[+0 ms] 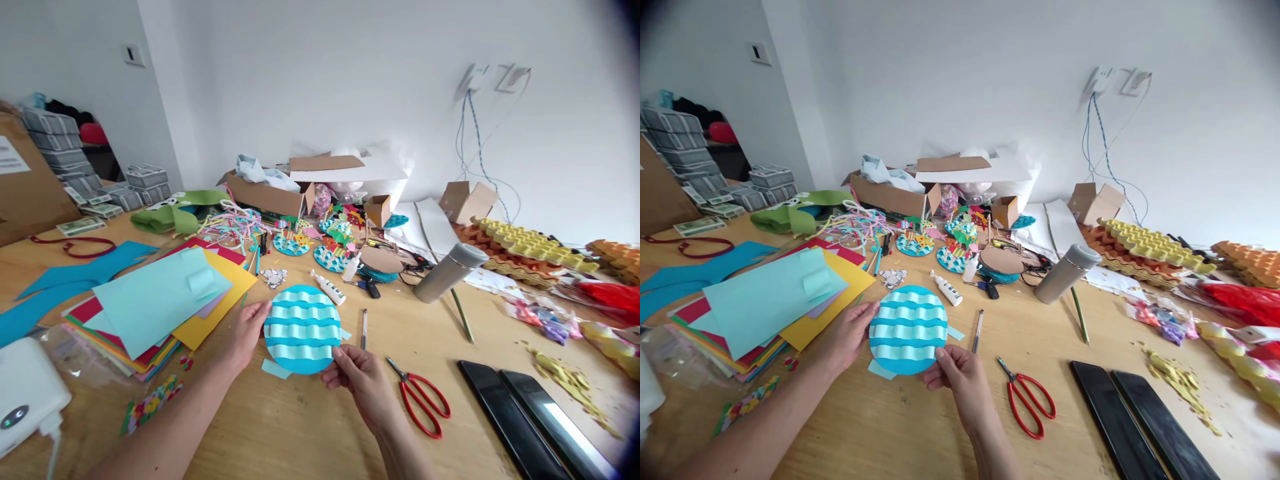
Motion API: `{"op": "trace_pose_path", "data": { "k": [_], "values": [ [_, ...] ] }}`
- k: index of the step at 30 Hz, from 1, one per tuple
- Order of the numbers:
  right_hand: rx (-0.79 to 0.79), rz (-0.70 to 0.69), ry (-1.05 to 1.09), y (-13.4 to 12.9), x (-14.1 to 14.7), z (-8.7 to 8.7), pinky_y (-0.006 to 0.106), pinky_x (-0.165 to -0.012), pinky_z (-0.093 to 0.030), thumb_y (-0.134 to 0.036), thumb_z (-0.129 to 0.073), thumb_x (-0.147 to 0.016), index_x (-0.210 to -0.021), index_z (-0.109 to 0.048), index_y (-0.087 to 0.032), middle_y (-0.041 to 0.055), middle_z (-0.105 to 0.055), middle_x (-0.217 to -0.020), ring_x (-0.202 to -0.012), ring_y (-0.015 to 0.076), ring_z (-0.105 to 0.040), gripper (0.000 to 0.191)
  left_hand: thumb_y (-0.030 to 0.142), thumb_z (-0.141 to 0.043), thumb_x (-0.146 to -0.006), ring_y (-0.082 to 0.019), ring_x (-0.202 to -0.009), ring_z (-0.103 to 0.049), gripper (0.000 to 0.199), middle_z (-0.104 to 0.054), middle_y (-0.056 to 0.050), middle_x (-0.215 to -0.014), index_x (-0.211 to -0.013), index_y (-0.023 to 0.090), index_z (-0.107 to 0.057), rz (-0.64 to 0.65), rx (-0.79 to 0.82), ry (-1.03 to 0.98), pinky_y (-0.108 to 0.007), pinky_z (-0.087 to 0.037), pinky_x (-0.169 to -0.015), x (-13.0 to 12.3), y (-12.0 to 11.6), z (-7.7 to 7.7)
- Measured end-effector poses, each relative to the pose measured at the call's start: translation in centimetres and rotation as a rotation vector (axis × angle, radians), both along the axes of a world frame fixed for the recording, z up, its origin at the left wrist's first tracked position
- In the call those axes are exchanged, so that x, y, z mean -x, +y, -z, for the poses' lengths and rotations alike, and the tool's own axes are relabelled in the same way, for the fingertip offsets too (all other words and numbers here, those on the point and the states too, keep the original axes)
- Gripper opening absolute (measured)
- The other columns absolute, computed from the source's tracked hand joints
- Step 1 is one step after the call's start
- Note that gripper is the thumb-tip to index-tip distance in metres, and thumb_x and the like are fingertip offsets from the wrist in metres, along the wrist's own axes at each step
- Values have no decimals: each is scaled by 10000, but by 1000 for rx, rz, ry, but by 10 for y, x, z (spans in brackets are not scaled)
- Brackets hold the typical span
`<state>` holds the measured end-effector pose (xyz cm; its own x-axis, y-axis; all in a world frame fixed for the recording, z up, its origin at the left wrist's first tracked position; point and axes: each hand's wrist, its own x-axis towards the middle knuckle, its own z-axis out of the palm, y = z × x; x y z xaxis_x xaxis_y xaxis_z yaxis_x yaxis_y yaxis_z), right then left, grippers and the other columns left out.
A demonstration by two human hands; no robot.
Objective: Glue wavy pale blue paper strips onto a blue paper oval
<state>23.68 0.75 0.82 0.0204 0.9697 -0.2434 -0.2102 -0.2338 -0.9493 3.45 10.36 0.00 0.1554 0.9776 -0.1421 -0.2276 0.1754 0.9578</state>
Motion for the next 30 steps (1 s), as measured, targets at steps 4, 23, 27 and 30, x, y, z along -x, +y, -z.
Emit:
{"op": "trace_pose_path", "data": {
  "k": [4,23,27,30],
  "values": [
    [-35,98,-16,1,-1,0,240,-539,-491,-583,-766,-692,-691,-678,-124,62,-684,-600,-519,129,-610,468,650,-683,-689,-161,-543,-587,480,-639,-5,-606,-704,175,-614,69,33,-72,-269,-484,-517,0,-2,-3],
    [-52,242,100,3,-5,3,243,-550,-504,-509,-819,-662,-673,-693,-139,21,-663,-583,-521,134,-602,391,524,-713,-756,-208,-577,-707,421,-687,-64,-626,-720,109,-651,422,7,-55,-217,-497,-426,0,-13,-4],
    [-55,247,101,4,-5,2,245,-548,-506,-512,-827,-648,-675,-695,-140,20,-663,-581,-519,133,-601,396,524,-696,-768,-218,-590,-709,427,-692,-79,-644,-752,98,-669,430,2,-38,-221,-491,-417,-1,-14,-4],
    [-57,248,97,5,-5,2,252,-543,-508,-516,-830,-640,-667,-692,-141,24,-665,-580,-517,140,-604,401,532,-700,-758,-221,-587,-707,434,-688,-80,-625,-749,100,-660,420,-7,-27,-227,-491,-420,-2,-15,-3]
  ]
}}
